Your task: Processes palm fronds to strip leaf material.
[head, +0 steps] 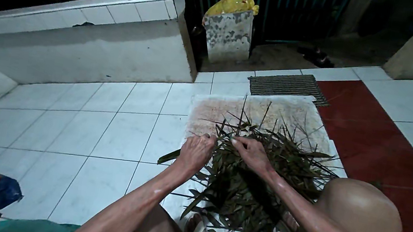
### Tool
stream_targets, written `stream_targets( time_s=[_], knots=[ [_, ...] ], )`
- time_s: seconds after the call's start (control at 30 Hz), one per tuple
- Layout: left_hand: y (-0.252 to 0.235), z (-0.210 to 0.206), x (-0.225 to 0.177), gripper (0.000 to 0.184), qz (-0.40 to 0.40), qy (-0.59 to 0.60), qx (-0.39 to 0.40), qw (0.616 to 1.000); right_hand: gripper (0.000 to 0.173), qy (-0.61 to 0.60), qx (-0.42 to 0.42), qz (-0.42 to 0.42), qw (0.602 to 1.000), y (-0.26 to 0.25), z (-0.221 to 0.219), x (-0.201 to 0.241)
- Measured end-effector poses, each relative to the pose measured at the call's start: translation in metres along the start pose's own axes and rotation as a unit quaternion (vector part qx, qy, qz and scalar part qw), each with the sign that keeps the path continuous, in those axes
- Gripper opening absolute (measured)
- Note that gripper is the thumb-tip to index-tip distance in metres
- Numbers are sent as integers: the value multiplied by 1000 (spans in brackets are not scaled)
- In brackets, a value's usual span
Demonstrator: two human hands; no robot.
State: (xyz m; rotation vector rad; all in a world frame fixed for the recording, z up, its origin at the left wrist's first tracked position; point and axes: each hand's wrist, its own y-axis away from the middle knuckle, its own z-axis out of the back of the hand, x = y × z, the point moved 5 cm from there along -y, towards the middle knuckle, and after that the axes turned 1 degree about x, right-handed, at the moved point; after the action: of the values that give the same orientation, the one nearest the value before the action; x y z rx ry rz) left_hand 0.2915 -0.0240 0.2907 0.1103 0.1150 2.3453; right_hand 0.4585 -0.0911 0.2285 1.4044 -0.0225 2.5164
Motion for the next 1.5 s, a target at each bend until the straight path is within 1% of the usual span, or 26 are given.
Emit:
stream_targets(
  time_s=[0.23,0.33,0.37,0.47,0.5,0.57,0.63,0.7,0.8,0.87,0.97,1.07,1.33,1.5],
  knots=[
    [1,-1,-7,26,-15,-43,-11,999,42,71,-20,-52,996,-1,5,-2],
    [3,-2,-7,25,-22,-47,-19,998,40,91,-39,-90,991,-2,17,-12],
    [3,-2,-6,26,-24,-43,-22,999,40,95,-52,-104,989,-2,23,-18],
    [4,2,1,28,-4,-7,9,1000,40,88,-120,-129,980,-4,43,-38],
    [4,4,5,29,7,14,15,1000,40,73,-142,-121,980,-3,48,-39],
    [2,7,14,30,17,65,10,998,40,32,-163,-76,983,-1,47,-34],
    [-4,1,23,33,10,136,1,991,40,-8,-144,-26,989,3,36,-27],
    [-10,-3,27,33,-5,191,-1,982,41,-35,-108,17,993,6,21,-20],
    [-14,-4,26,33,-9,220,-1,976,42,-68,-56,51,995,9,5,-6],
    [-13,-2,24,33,-8,213,-6,977,42,-92,-35,64,993,7,-1,-1],
    [-11,-3,22,33,-7,199,-11,980,42,-101,-30,56,993,6,-2,3],
    [-12,-6,22,33,-10,204,-8,979,41,-80,-47,32,995,4,-4,1],
    [-15,-10,26,35,-13,299,10,954,40,1,-110,1,994,4,2,-6],
    [-16,-12,27,36,3,345,35,938,40,29,-125,0,992,2,6,-10]
  ],
)
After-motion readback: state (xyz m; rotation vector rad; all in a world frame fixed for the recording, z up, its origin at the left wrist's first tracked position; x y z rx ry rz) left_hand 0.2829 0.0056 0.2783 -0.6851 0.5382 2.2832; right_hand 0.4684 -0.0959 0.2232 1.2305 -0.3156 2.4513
